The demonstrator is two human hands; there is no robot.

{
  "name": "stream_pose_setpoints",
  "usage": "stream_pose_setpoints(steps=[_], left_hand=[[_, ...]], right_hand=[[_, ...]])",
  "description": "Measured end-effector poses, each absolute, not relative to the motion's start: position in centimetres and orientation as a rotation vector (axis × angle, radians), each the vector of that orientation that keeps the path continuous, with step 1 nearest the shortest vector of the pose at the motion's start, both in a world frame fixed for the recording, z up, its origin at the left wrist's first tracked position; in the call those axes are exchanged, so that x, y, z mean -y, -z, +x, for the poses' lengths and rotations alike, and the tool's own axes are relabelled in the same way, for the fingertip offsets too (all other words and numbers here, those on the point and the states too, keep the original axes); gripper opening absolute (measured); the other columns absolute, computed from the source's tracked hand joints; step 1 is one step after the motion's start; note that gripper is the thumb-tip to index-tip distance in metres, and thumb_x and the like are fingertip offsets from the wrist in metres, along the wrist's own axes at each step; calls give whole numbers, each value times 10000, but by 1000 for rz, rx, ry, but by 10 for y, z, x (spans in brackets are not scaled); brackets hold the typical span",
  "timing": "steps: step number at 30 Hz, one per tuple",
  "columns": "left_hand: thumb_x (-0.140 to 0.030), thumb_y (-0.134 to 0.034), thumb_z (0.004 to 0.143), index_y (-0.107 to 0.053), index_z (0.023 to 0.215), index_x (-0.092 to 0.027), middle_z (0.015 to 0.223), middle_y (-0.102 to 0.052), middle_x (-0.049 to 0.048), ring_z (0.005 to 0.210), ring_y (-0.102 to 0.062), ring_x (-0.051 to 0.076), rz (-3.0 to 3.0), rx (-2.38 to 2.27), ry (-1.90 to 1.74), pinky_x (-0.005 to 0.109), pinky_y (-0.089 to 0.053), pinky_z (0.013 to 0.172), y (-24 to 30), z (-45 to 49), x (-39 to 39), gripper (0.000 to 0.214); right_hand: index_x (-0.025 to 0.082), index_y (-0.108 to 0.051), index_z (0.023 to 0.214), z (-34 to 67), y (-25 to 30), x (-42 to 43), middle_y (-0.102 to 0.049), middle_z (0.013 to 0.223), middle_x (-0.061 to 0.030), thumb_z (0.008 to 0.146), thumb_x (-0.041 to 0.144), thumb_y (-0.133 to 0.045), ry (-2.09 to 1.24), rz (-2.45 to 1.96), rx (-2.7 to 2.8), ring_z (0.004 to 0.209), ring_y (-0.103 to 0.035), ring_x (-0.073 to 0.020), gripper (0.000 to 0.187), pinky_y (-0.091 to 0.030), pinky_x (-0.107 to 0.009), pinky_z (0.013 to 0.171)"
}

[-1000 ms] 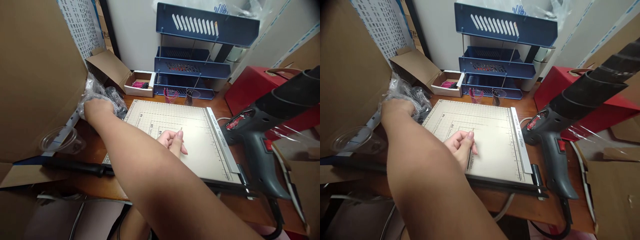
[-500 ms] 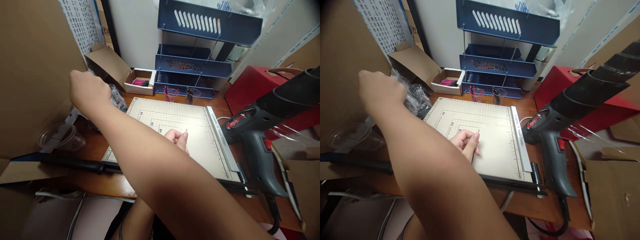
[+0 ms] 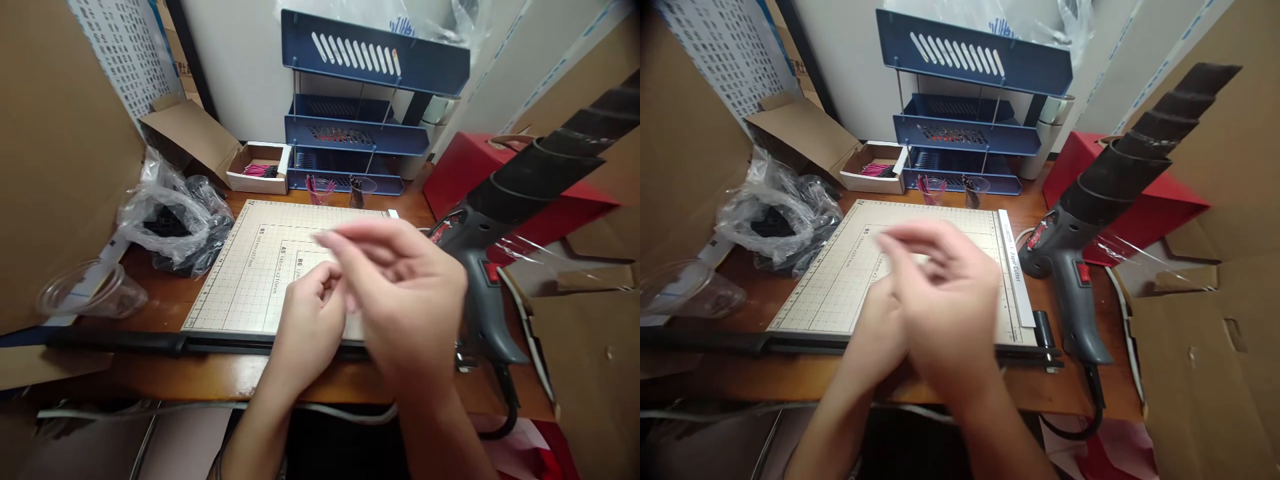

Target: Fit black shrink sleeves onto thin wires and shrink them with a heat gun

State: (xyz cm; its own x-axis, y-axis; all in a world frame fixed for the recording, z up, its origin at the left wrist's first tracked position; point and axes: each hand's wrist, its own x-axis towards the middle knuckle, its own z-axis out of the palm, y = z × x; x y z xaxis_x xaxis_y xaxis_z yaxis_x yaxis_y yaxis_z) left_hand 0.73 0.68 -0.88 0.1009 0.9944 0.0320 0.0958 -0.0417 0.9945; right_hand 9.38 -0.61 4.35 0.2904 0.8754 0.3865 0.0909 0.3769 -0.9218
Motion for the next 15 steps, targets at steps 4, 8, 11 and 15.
stream_pose_setpoints(steps=[4,8,11,15], left_hand=[[-456,-617,1019,-675,842,-206,706,-574,-11,601,-450,126,1375,-1173,-1043,254,-347,525,9,4,-5,312],[-428,-619,1006,-685,862,-202,806,-638,20,665,-509,140,1385,-1189,-1041,253,-366,538,10,3,-3,276],[-415,-620,1000,-684,861,-203,788,-625,15,661,-500,141,1402,-1181,-1050,254,-366,542,9,3,-3,261],[-397,-618,995,-681,846,-202,749,-592,3,642,-474,136,1420,-1152,-1050,252,-363,543,8,2,-4,254]], right_hand=[[164,-823,928,138,5,10,-808,854,-64,805,358,-899,-660,-1222,754,384,-441,-16,242,-320,-168,340],[150,-829,1014,150,25,8,-819,1013,-134,834,462,-874,-767,-1238,747,411,-476,-15,362,-372,-173,384],[134,-816,966,152,22,7,-802,874,-102,858,497,-842,-876,-1243,889,410,-490,-27,380,-408,-173,407],[128,-746,855,155,16,6,-702,688,-26,877,564,-803,-952,-1242,1020,410,-455,-24,440,-377,-155,401]])
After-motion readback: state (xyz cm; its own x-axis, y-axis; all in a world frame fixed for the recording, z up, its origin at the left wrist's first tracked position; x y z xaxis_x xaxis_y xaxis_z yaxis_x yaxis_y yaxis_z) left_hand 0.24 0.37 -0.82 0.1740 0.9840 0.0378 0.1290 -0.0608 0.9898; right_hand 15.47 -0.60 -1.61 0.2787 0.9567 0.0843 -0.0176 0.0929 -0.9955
